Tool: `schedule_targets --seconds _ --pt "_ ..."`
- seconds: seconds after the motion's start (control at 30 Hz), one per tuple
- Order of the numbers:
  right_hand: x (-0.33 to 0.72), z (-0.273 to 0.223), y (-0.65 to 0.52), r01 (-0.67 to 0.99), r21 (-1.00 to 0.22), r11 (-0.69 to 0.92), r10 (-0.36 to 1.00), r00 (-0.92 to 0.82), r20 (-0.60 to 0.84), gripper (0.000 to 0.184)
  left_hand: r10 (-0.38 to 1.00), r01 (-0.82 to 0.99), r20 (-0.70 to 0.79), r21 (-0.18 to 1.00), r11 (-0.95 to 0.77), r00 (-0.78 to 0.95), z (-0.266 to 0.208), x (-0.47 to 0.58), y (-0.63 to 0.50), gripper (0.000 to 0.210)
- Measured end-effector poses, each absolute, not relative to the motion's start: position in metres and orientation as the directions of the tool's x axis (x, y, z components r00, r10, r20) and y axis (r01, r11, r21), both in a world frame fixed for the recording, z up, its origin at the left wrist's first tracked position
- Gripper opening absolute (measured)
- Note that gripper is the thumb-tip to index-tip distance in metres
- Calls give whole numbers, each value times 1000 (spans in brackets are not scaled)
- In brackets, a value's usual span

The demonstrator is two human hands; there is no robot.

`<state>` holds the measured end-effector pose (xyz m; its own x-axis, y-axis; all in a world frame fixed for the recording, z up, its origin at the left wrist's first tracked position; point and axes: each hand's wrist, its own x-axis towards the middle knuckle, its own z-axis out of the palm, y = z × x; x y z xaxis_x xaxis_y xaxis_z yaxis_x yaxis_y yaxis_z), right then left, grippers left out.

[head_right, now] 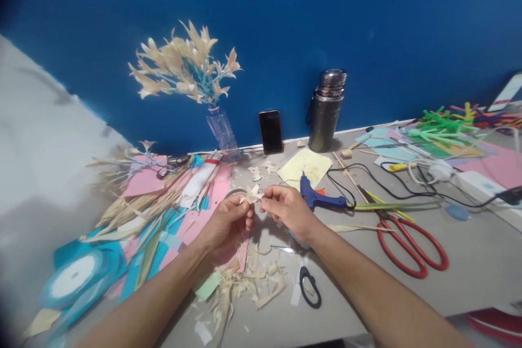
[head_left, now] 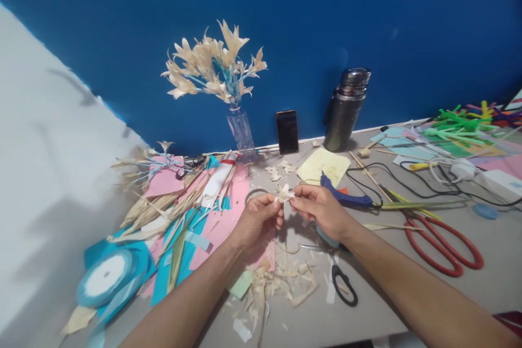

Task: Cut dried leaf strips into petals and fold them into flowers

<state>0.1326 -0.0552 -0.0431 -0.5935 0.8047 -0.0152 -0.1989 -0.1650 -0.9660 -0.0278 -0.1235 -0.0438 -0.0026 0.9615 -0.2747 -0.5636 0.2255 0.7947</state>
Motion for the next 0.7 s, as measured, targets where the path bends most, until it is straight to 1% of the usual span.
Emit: schedule_targets --seconds 0.13,0.27,0.37,0.5,0.57,0.63,0.7 --pt "134 -42 -56 -216 -960 -177 795 -607 -10 29 975 -502 -221 846 177 -29 -45 -29 -123 25" --pt "134 -41 -56 -207 -966 -157 824 -566 -13 23 984 -462 -177 874 152 -11 -46 -31 -123 22" --pt "133 -40 -56 -185 -975 -126 835 -551 -4 18 983 -475 -185 865 163 -1 -46 -31 -124 26" --pt "134 -39 -57 -158 -982 -107 841 -541 -4 15 973 -459 -231 864 205 -2 -46 -32 -126 24" --pt "134 -39 -58 -141 -984 -108 836 -548 -14 15 982 -395 -186 905 159 -31 -47 -32 -125 20" --pt "133 -40 -58 -127 -986 -111 829 -559 -22 16 993 -291 -102 953 80 -61 -48 -33 -124 14" --pt "133 -40 -58 -131 -985 -115 825 -565 -21 16 995 -223 -52 974 32 -82 -49 -34 -122 13"
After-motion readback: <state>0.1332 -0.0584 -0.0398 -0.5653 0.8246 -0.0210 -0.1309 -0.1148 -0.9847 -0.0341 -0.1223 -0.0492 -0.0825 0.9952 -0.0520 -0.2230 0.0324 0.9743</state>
